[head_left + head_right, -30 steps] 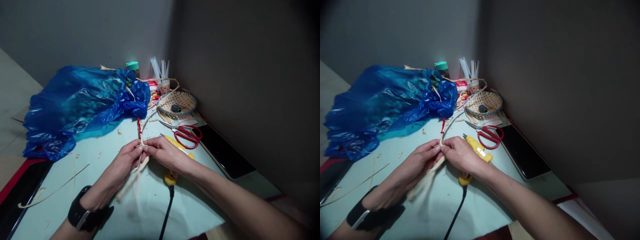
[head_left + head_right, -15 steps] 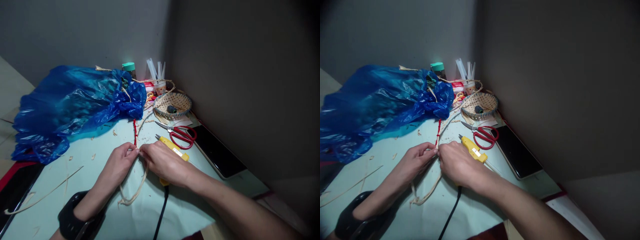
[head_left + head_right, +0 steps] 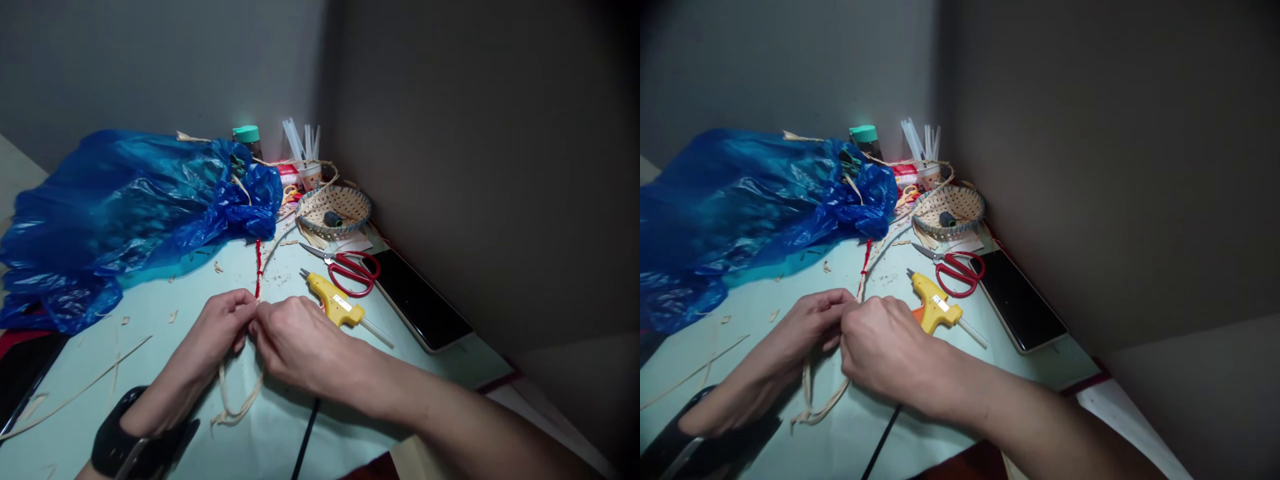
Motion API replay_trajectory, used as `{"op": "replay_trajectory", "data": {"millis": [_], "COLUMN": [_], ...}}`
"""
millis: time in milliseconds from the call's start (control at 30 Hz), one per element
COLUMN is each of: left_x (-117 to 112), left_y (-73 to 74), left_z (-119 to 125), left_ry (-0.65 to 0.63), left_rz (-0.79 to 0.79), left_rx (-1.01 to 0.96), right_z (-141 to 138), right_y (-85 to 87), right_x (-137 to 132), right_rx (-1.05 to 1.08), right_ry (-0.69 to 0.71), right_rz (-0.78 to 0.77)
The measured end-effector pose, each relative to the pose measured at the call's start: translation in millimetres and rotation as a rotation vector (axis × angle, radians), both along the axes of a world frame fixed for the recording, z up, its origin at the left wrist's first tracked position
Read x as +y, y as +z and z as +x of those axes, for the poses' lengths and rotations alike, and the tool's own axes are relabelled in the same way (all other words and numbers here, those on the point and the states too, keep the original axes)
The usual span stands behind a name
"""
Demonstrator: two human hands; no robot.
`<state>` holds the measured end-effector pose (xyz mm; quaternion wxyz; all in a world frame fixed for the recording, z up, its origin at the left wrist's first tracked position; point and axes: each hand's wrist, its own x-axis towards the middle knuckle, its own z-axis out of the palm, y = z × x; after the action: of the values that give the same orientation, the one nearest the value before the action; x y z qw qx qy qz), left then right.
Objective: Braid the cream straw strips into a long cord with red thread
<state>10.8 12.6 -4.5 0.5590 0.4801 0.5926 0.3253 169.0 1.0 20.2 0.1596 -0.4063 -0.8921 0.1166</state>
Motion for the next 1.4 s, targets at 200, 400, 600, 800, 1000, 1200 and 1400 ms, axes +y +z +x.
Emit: {"op": "replay_trajectory", "data": {"millis": [200, 400, 600, 800, 1000, 1200, 1400], "left_x": [3, 2, 1, -1, -3, -11, -22], "left_y": [4.1, 10.4, 17.0, 20.8, 21.0, 37.3, 39.5], "left_z": [-6, -8, -3, 0, 1, -4, -2], "left_ry": [-0.007, 0.036, 0.002, -0.027, -0.049, -0.147, -0.229], "left_rz": [-0.201, -0.169, -0.112, -0.027, 0.079, 0.33, 0.423], "left_rx": [-0.415, -0.413, -0.304, -0.157, -0.001, 0.547, 0.72], "right_z": [-1, 3, 8, 2, 0, -4, -3], "right_y": [-9.0, 3.0, 0.7, -22.0, -23.8, -17.6, -16.3], "right_x": [0, 5, 22, 34, 32, 26, 24], "right_rx": [-0.045, 0.06, 0.368, 0.628, 0.635, 0.512, 0.536], "right_ry": [0.08, -0.033, -0.129, 0.039, -0.036, -0.161, -0.131], "right_rz": [0.009, -0.017, -0.244, -0.819, -0.692, -0.426, -0.505]}}
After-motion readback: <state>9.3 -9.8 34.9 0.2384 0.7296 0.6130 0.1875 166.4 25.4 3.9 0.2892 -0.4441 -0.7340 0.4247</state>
